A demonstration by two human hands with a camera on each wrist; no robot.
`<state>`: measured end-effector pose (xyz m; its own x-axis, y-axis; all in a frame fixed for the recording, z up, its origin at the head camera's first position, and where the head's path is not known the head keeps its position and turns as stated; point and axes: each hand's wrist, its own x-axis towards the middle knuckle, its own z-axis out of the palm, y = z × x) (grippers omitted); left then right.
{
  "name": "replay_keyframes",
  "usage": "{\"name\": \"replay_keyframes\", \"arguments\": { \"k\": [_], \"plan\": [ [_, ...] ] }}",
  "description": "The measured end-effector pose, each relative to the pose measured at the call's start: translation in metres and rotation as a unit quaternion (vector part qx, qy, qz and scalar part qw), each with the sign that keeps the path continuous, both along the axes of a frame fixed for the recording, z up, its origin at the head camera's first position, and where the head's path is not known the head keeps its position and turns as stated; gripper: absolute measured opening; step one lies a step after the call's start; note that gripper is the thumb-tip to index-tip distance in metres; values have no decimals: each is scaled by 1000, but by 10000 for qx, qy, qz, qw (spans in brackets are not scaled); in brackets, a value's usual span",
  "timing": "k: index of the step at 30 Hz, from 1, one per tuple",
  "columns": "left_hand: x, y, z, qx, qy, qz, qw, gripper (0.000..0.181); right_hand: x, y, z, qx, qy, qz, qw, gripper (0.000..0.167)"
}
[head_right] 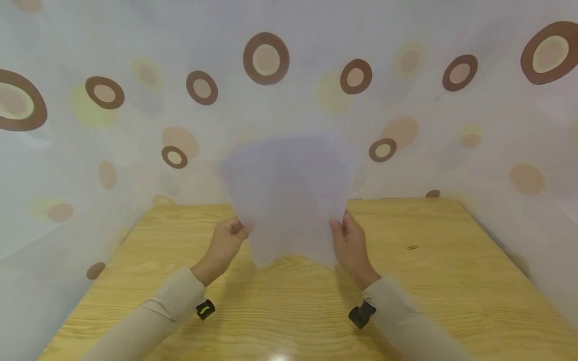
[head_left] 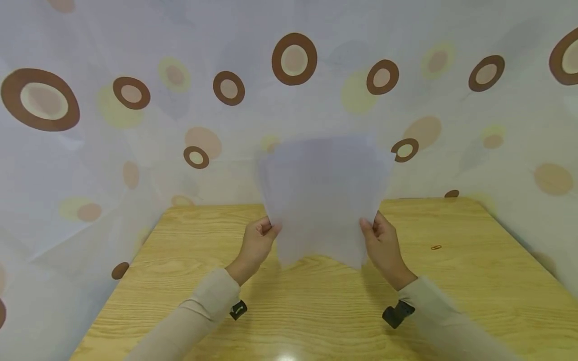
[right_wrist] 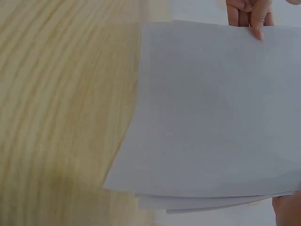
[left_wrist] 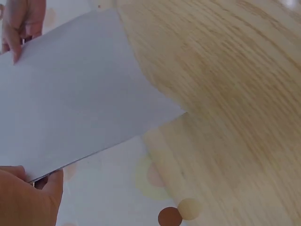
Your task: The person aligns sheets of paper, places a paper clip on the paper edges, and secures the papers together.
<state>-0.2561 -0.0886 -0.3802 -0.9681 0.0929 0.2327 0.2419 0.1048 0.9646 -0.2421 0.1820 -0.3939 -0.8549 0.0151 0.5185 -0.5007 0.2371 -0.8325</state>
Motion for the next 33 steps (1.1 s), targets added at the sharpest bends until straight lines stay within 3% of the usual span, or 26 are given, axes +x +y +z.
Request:
{"name": "replay_keyframes", "arguments": {
  "k": [5,10,20,25,33],
  "plan": [
    [-2,1,-13,-255,57,-303,9992,29,1,-2,-12,-33,-429,-168,9989,29],
    [-3,3,-17,-320,204,-280,9989,29,1,-5,-15,-31,-574,-389,9976,29],
    [1,0,-11,-505,258,23,9984,28,4,-7,-9,-59,-688,-501,9964,28],
    [1,-2,-5,-511,313,124,9981,28,6,-6,-3,-243,-526,-328,9978,28],
    [3,-5,2,-434,320,103,9985,28,8,-5,-3,-108,-234,-158,9995,28]
  ]
}}
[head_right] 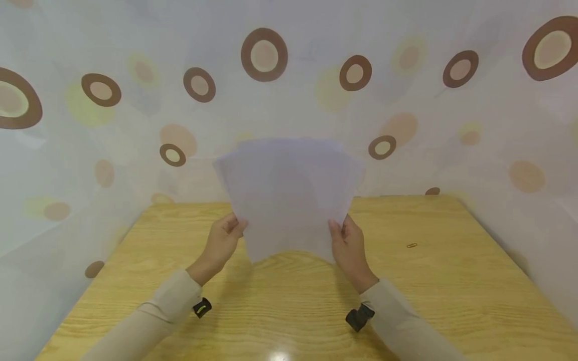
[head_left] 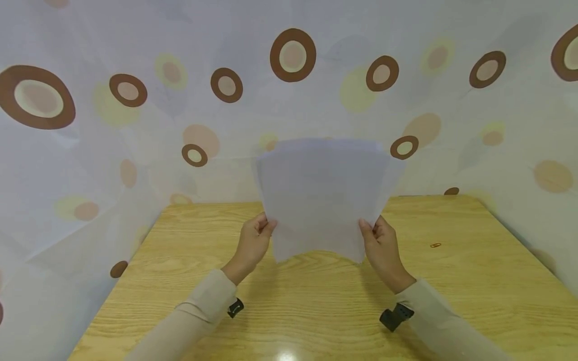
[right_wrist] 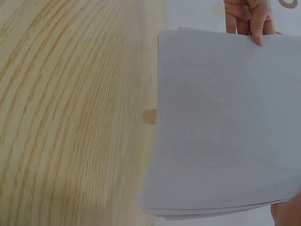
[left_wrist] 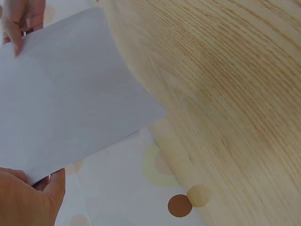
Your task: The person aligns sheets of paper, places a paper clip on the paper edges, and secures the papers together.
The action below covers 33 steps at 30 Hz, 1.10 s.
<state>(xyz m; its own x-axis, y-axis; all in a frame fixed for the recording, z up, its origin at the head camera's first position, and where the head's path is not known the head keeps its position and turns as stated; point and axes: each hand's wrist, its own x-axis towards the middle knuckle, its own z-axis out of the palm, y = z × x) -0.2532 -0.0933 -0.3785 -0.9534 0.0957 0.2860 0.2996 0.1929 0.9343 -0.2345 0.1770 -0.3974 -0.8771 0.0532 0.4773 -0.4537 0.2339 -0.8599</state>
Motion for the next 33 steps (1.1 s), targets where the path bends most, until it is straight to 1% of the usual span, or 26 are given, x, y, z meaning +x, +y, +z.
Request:
{"name": "replay_keyframes", "arguments": {
  "k": [3,5,9,11,16,20,27,30,33],
  "plan": [
    [1,-1,0,28,-20,-1,10000,29,1,1,-2,31,-2,8,10000,29],
    [1,-1,-1,-18,-24,27,10000,29,2,1,-3,45,-93,-21,9999,30],
    [1,-1,-8,-128,-99,-9,9999,30,5,1,-9,-31,-327,78,9994,32],
    [1,-1,-12,-185,-112,-82,9997,30,5,2,-11,-133,-399,187,9989,33],
    [0,1,-17,-272,30,-285,9992,28,5,1,-13,-276,-335,242,9988,35],
    [1,2,-19,-322,57,-306,9990,28,3,-1,-13,-271,-232,221,9991,36],
    [0,2,-18,-328,25,-317,9990,28,4,-2,-10,-215,-248,82,9994,36],
    [0,2,-14,-303,52,-281,9991,27,6,-2,-7,-176,-204,-31,9996,35],
    [2,2,-9,-354,117,-176,9992,26,7,-2,-3,-161,-84,-99,9998,33]
  ]
}}
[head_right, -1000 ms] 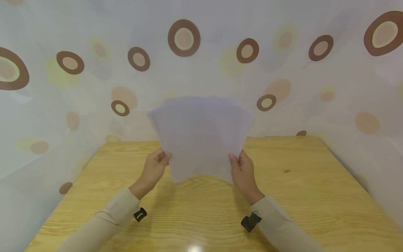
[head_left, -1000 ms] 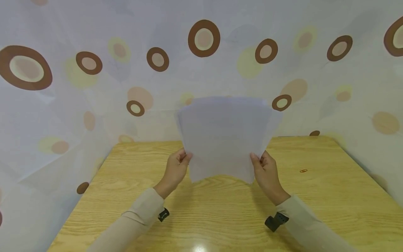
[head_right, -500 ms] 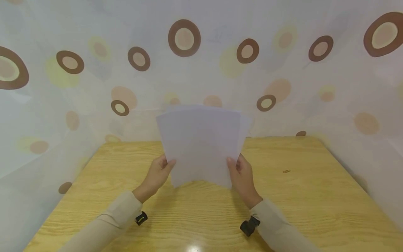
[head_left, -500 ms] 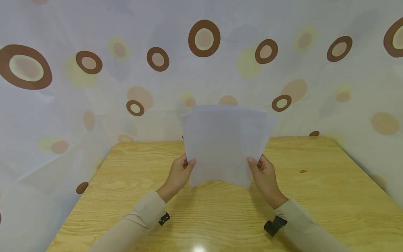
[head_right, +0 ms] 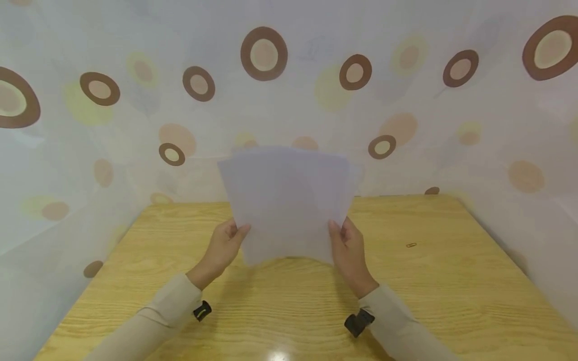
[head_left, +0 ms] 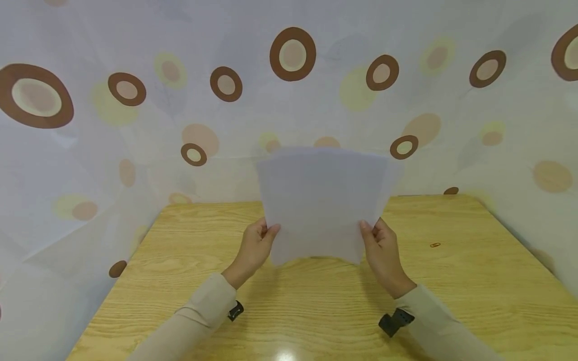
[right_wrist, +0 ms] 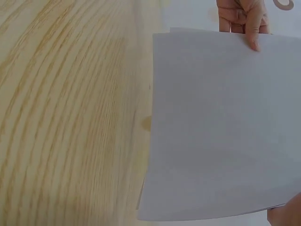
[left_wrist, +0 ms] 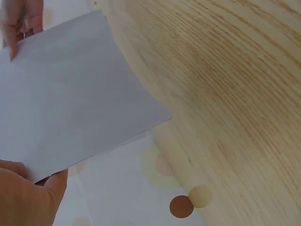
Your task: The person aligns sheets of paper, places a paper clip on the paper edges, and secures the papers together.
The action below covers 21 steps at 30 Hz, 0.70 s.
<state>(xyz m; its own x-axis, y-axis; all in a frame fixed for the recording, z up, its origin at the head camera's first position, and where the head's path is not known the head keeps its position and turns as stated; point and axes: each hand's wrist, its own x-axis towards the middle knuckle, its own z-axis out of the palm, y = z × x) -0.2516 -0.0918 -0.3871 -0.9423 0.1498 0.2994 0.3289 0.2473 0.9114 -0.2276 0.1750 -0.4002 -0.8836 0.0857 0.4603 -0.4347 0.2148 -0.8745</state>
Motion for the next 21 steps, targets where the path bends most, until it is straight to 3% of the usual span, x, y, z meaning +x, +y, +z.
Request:
{"name": "replay_keyframes", "arguments": {
  "k": [5,13,21],
  "plan": [
    [3,1,6,-11,74,-9,10000,26,0,3,5,-108,155,36,9998,31],
    [5,-6,2,202,-304,-656,9972,39,-1,6,6,-461,-86,392,9981,36],
    [-4,-6,8,489,-309,-978,9935,43,-2,10,13,-438,25,577,9974,42]
  ]
}}
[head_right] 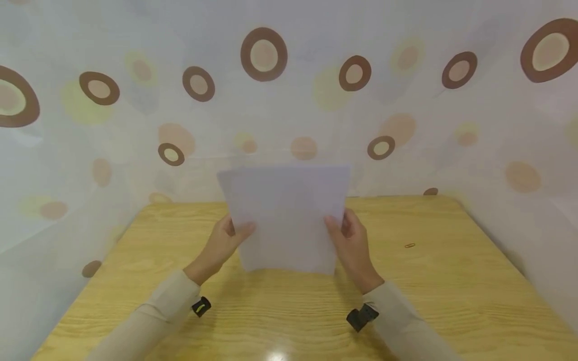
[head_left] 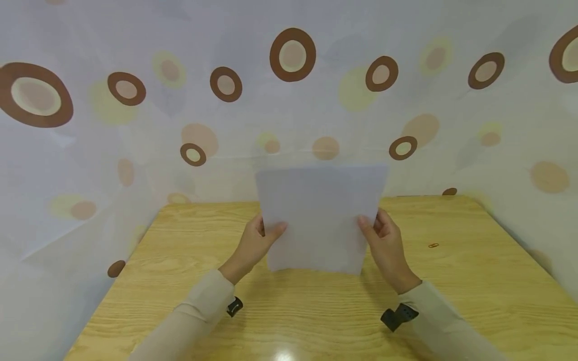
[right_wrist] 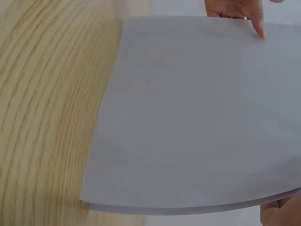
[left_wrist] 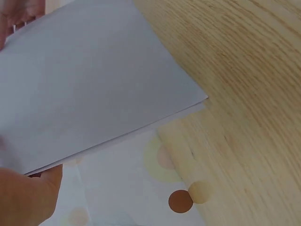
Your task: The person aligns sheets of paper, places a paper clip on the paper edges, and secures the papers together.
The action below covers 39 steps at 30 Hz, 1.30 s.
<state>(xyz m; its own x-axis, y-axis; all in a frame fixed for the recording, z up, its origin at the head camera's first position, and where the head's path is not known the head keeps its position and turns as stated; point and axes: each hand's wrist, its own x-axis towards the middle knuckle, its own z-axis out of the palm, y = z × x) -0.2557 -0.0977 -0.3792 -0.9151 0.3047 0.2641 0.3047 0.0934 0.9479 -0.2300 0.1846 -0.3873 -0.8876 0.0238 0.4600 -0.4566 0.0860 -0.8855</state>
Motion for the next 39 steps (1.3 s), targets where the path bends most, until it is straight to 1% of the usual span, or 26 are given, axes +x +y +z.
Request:
{"name": "replay_keyframes", "arguments": {
  "k": [4,8,11,14,17,19,21,24,26,28,30,31,35,37,39],
  "plan": [
    [-4,1,8,78,111,-64,9999,41,-1,2,5,-107,163,222,9996,37],
    [-8,3,14,71,187,-104,9997,39,-6,4,13,-206,353,675,9969,30],
    [-11,6,18,148,199,-169,9995,37,-8,5,17,-160,313,826,9960,28],
    [-11,9,20,283,236,-186,9991,32,-8,4,20,-220,182,750,9968,25],
    [-10,13,22,389,271,-100,9988,27,-5,1,21,-455,77,577,9973,24],
    [-8,16,23,441,278,19,9986,26,-3,-2,22,-557,74,414,9976,24],
    [-6,19,26,500,300,142,9982,26,-2,-4,25,-612,118,278,9977,24],
    [-5,23,29,547,452,336,9969,26,0,-6,30,-510,273,69,9983,24],
    [-5,24,31,567,558,432,9959,26,0,-7,34,-472,385,22,9981,24],
    [-5,23,32,552,626,424,9956,27,-1,-6,35,-402,458,61,9981,24],
    [-6,21,30,450,519,316,9971,26,-2,-5,33,-403,383,191,9983,24],
    [-7,18,28,391,441,201,9981,26,-2,-5,31,-411,302,261,9984,24],
    [-11,6,21,176,45,-413,9990,29,-4,-1,22,-415,2,425,9982,23],
    [-13,1,20,177,-124,-659,9976,35,-5,1,19,-393,-14,472,9981,23],
    [-15,-2,22,187,-237,-800,9963,40,-6,2,20,-315,53,540,9980,22]
  ]
}}
